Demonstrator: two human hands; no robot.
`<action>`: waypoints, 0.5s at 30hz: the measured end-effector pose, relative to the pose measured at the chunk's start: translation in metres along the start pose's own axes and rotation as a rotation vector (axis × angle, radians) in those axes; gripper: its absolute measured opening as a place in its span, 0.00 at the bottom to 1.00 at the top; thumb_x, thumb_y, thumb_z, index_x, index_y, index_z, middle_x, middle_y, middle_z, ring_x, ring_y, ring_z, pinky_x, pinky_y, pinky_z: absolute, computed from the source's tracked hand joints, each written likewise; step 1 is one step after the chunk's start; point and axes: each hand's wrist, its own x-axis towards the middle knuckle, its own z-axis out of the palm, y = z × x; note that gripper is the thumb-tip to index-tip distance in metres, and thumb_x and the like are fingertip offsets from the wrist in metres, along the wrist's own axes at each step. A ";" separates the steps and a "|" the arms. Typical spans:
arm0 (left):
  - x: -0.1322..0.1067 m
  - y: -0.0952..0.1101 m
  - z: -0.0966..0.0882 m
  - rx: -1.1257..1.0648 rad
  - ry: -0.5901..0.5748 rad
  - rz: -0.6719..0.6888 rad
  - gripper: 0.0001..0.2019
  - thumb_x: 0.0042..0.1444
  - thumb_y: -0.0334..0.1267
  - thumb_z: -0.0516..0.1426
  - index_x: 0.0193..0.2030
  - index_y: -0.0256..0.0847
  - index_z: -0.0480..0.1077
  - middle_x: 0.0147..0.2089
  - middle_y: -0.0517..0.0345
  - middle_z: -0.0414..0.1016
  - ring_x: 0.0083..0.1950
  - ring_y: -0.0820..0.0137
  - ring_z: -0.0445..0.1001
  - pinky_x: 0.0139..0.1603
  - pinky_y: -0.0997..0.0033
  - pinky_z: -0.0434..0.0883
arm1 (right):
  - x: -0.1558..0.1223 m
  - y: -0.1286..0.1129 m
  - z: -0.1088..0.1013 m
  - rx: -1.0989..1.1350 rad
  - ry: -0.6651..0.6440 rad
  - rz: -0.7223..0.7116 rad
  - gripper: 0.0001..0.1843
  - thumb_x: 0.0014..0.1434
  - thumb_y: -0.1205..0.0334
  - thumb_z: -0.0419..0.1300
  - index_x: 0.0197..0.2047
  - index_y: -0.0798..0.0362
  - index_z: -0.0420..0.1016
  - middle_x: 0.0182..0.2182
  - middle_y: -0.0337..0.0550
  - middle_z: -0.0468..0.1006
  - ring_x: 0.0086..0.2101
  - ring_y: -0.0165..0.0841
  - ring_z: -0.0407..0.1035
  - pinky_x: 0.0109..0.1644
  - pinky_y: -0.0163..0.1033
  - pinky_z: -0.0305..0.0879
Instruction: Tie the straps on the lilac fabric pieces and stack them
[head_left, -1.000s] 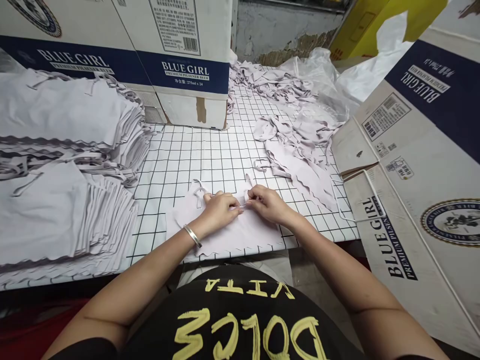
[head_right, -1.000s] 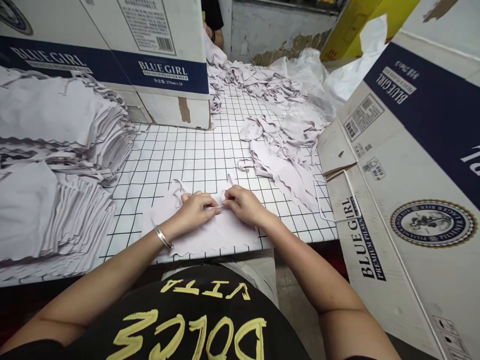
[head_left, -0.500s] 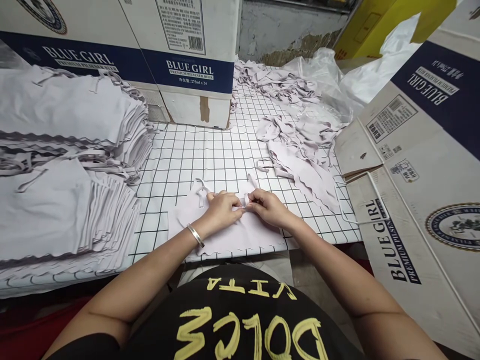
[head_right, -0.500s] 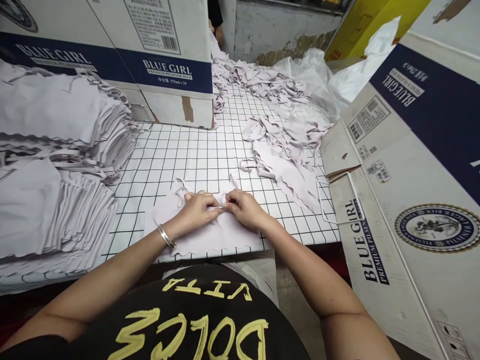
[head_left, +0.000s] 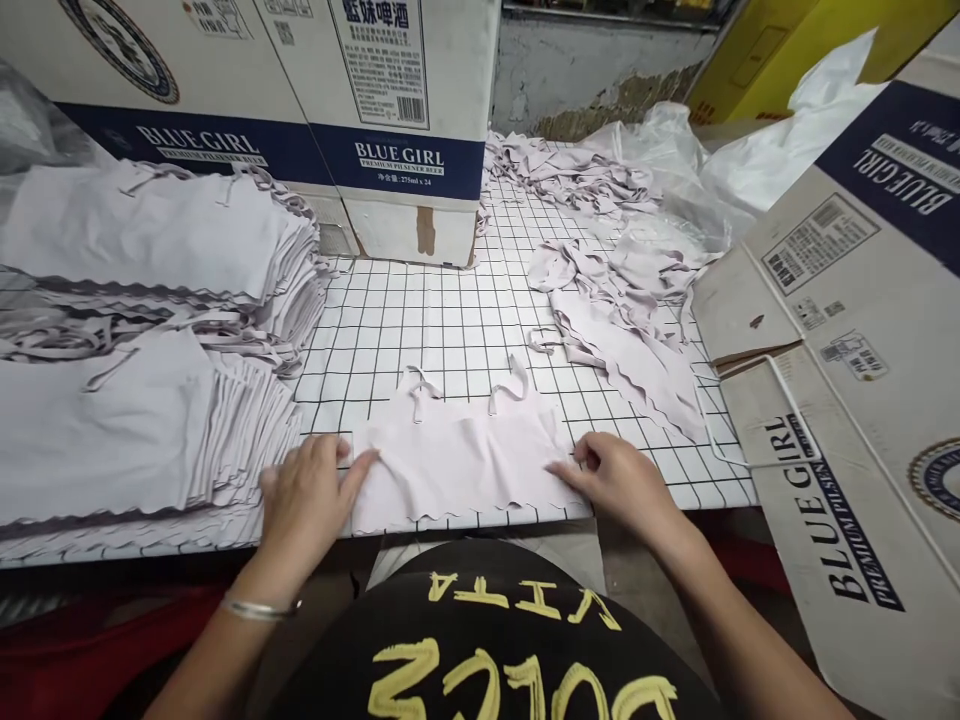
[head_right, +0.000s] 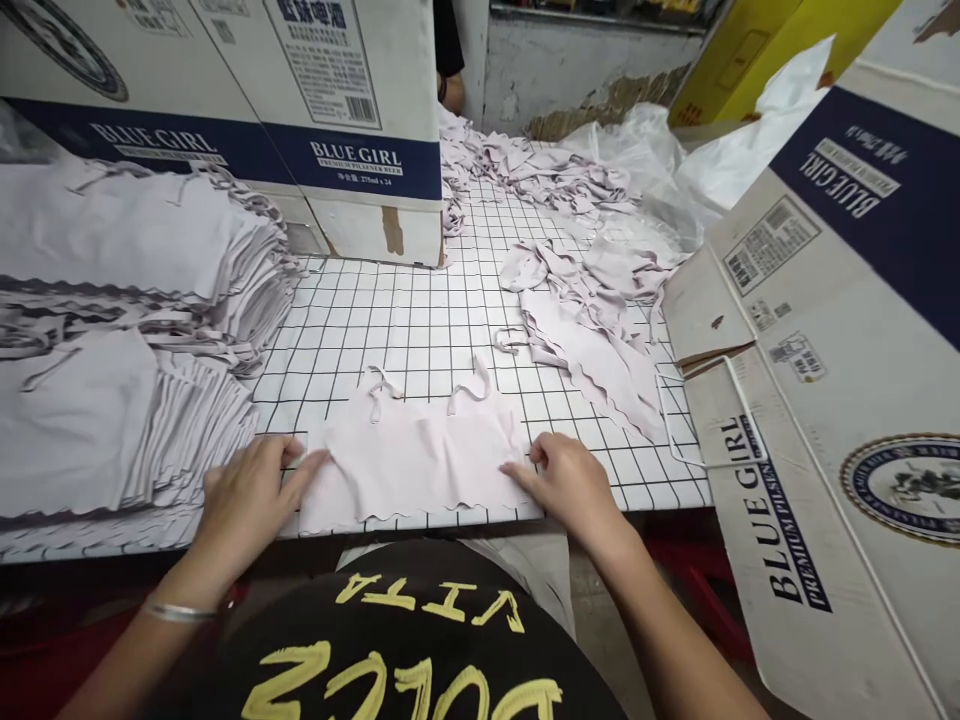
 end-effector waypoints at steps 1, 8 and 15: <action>-0.009 -0.010 0.002 0.033 -0.022 -0.030 0.18 0.59 0.56 0.50 0.38 0.42 0.65 0.41 0.48 0.71 0.45 0.52 0.69 0.44 0.52 0.60 | -0.007 0.002 0.002 -0.002 -0.025 0.000 0.18 0.55 0.47 0.60 0.25 0.50 0.61 0.25 0.41 0.71 0.27 0.34 0.63 0.29 0.38 0.53; -0.023 0.005 0.004 -0.596 -0.129 -0.136 0.14 0.58 0.51 0.50 0.30 0.45 0.56 0.28 0.58 0.65 0.32 0.64 0.67 0.35 0.62 0.63 | -0.021 -0.004 -0.005 0.560 -0.033 0.197 0.17 0.54 0.46 0.58 0.26 0.48 0.60 0.21 0.37 0.62 0.22 0.32 0.58 0.26 0.38 0.53; 0.007 -0.023 -0.117 -1.538 -0.317 -0.203 0.15 0.50 0.39 0.64 0.41 0.43 0.64 0.28 0.64 0.68 0.25 0.77 0.67 0.24 0.78 0.66 | 0.028 -0.062 -0.057 1.123 -0.118 0.159 0.15 0.39 0.55 0.71 0.32 0.42 0.74 0.26 0.46 0.70 0.21 0.30 0.66 0.18 0.35 0.63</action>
